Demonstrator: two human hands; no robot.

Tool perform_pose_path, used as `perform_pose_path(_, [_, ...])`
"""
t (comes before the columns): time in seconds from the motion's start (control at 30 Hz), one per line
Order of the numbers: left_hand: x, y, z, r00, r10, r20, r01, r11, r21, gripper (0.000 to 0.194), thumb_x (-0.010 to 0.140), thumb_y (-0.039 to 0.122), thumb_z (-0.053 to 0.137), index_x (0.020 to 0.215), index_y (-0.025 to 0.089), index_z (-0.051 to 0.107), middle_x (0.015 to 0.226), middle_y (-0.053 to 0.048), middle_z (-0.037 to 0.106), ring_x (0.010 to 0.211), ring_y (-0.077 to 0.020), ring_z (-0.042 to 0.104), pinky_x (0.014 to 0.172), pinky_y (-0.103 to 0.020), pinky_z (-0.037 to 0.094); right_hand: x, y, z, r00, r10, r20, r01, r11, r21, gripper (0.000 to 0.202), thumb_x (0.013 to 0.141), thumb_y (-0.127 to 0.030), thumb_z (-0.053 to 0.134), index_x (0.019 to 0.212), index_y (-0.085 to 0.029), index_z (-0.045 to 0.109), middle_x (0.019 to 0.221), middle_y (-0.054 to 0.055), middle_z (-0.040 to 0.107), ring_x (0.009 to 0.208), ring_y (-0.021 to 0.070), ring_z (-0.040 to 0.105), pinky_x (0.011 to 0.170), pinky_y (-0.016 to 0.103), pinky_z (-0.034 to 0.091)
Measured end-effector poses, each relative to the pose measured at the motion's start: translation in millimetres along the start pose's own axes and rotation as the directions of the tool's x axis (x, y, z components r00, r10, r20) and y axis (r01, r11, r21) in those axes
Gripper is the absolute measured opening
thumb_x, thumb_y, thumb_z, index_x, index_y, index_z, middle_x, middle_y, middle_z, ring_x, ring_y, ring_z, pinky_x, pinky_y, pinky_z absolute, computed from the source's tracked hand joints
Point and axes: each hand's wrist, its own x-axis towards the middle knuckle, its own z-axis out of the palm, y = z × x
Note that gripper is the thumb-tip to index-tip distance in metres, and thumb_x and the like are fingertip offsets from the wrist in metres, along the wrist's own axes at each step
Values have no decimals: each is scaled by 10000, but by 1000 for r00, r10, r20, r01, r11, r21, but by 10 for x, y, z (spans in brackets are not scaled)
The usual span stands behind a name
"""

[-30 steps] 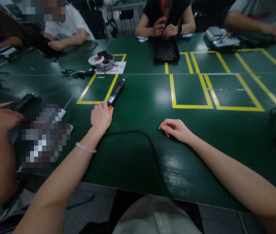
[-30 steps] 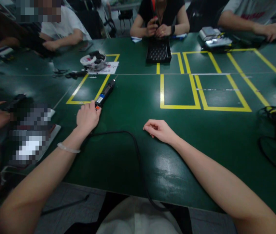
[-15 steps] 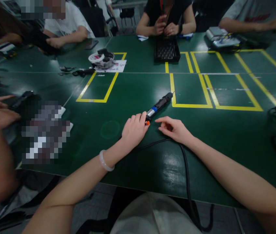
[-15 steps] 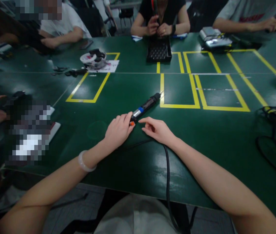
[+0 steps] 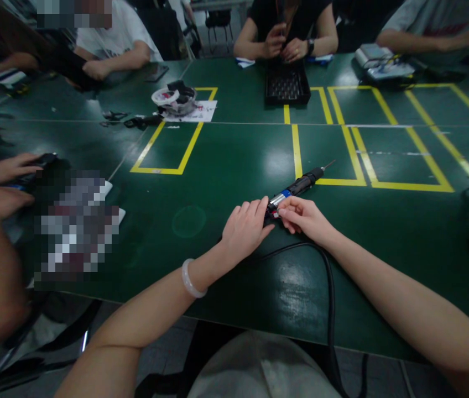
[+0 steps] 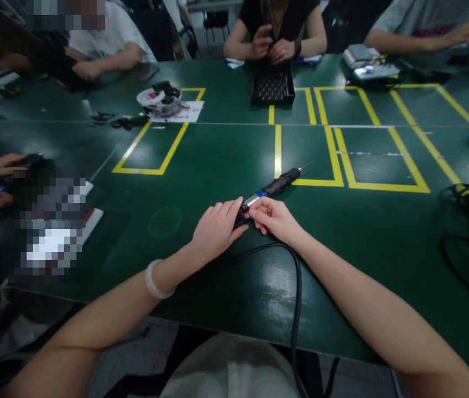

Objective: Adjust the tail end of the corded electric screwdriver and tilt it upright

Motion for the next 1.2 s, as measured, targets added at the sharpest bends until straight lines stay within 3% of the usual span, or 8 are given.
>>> perform_pose_path(0.2, [-8,-13,15,1000,12,-6,-12,1000,-9,653,991,436,583,1512,88,398,1364,-180,596,1133,-293,576,897,-395,446,-10,-11,11,1000,-7,-9,7,1000,13,382,847,-526,729,875,-181,568,559,-46,589,419,80,485,406,205,340])
perform_pose_path(0.37, [-8,-18,9,1000,10,8,-10,1000,-15,662,1004,464,551,1521,88,381,1372,-183,589,1145,-296,571,903,-397,444,-66,17,16,984,-174,47,180,966,-186,252,902,-421,683,939,-188,596,580,-69,509,474,87,467,480,219,366])
perform_pose_path(0.53, [2,-16,-10,1000,2,27,-1,999,-44,678,995,486,555,1517,87,387,1354,-182,593,1136,-297,574,893,-400,450,-95,51,-11,935,-305,179,352,761,-544,84,930,-285,628,949,-203,636,645,-34,584,539,105,510,558,231,388])
perform_pose_path(0.63, [8,-19,-13,1000,3,28,-2,999,-47,694,981,484,579,1519,91,383,1355,-180,591,1137,-298,570,896,-401,449,-91,70,-29,906,-348,242,418,640,-645,80,939,-260,603,962,-212,663,705,-4,644,597,127,558,606,242,408])
perform_pose_path(0.7, [7,-23,-10,1000,7,26,-6,999,-43,703,977,488,582,1520,89,381,1353,-183,590,1134,-300,569,894,-400,446,-90,71,-39,890,-374,262,448,606,-657,97,942,-273,610,960,-208,679,732,12,662,617,136,578,609,246,415])
perform_pose_path(1.1, [-5,-28,15,1000,17,8,-17,998,-58,788,958,577,547,1530,62,376,1370,-206,572,1141,-322,562,911,-419,439,-122,28,-16,876,-416,243,471,635,-612,208,951,-332,611,993,-195,762,722,36,714,576,144,597,587,268,443])
perform_pose_path(1.2, [-3,-18,13,1000,5,8,-4,998,-60,735,985,566,504,1527,81,390,1354,-199,584,1123,-315,568,906,-417,439,-114,29,-14,876,-419,239,471,637,-610,218,956,-339,608,982,-189,765,725,38,712,580,142,596,591,268,446])
